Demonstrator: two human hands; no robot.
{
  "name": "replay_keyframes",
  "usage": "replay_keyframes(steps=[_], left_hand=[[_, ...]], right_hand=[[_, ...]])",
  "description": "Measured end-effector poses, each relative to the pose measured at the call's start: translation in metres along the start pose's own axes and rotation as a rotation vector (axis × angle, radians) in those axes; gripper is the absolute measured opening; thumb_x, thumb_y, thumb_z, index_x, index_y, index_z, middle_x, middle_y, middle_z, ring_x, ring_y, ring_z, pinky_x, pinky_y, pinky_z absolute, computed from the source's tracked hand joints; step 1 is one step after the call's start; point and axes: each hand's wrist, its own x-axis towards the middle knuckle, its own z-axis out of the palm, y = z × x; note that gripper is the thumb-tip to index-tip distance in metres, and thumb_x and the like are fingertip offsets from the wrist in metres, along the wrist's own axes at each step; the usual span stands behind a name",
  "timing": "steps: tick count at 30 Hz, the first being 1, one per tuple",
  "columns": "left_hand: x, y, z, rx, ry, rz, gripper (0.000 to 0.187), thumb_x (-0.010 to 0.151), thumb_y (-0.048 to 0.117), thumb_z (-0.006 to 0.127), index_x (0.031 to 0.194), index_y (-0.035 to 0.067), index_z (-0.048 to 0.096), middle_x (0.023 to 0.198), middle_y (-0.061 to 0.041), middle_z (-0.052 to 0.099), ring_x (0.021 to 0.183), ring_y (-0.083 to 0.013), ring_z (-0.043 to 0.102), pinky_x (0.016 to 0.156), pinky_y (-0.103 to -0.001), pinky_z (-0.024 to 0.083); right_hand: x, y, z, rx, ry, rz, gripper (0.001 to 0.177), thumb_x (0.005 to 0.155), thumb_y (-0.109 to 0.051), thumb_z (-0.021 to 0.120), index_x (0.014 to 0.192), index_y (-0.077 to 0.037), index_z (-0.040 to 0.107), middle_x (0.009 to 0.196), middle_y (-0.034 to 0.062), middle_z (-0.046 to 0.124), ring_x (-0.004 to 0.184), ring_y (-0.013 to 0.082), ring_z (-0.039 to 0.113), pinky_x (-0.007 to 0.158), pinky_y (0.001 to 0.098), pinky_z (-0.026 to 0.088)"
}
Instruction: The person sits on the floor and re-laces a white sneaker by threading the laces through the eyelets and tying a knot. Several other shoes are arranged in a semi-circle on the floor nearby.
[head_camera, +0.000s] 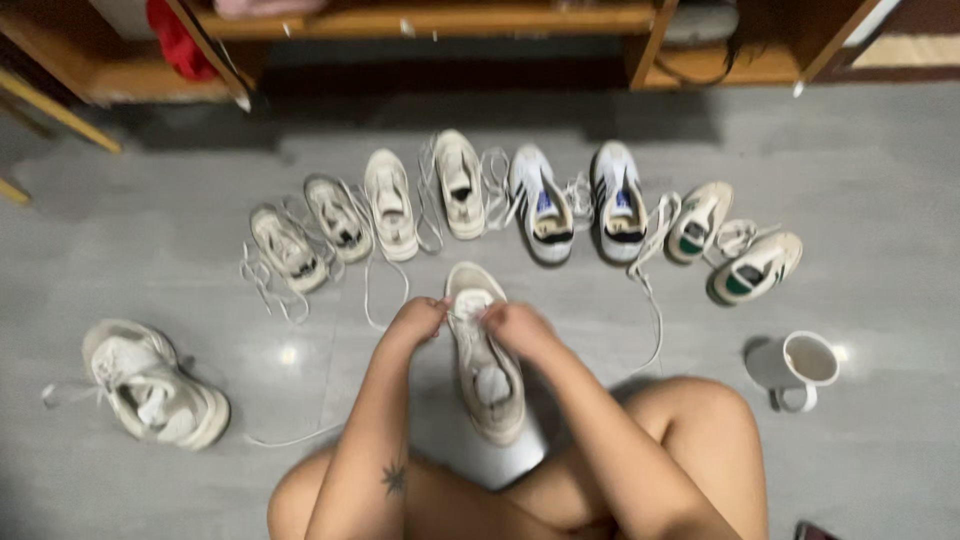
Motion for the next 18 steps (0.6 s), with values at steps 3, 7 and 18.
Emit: replay_keyframes(steps=[3,7,18], left_hand=[[-0.013,0.06,-0.03,0.099,0.132,0.335,0.05,0.099,0.05,0.057,0.09,0.005,0.077,0.074,-0.013,0.072,0.072,-0.0307,0.069,0.072,-0.043,0.052],[-0.039,0.115,-0.017,0.101,0.457,0.544,0.037,0.094,0.043,0.062,0.097,0.011,0.079,0.099,-0.013,0.075,0.1,-0.0336,0.067,0.089,-0.049,0.047],[-0.011,-0.035,0.088,0.054,0.256,0.118,0.072,0.089,0.054,0.07,0.138,0.004,0.056,0.127,-0.026,0.064,0.12,-0.0429,0.061,0.101,-0.05,0.049]], right_hand=[[-0.011,-0.04,0.018,-0.07,-0.159,-0.723,0.018,0.087,-0.022,0.071,0.098,-0.011,0.08,0.104,0.0136,0.08,0.11,0.04,0.067,0.092,0.0485,0.051],[0.014,-0.07,0.011,-0.72,0.059,-0.622,0.029,0.085,-0.023,0.067,0.108,-0.007,0.075,0.11,0.0189,0.074,0.101,0.0361,0.071,0.091,0.0499,0.053],[0.024,0.094,-0.061,0.003,-0.283,-0.082,0.033,0.091,-0.042,0.07,0.094,-0.012,0.081,0.088,0.006,0.079,0.083,0.0182,0.069,0.079,0.0352,0.054]])
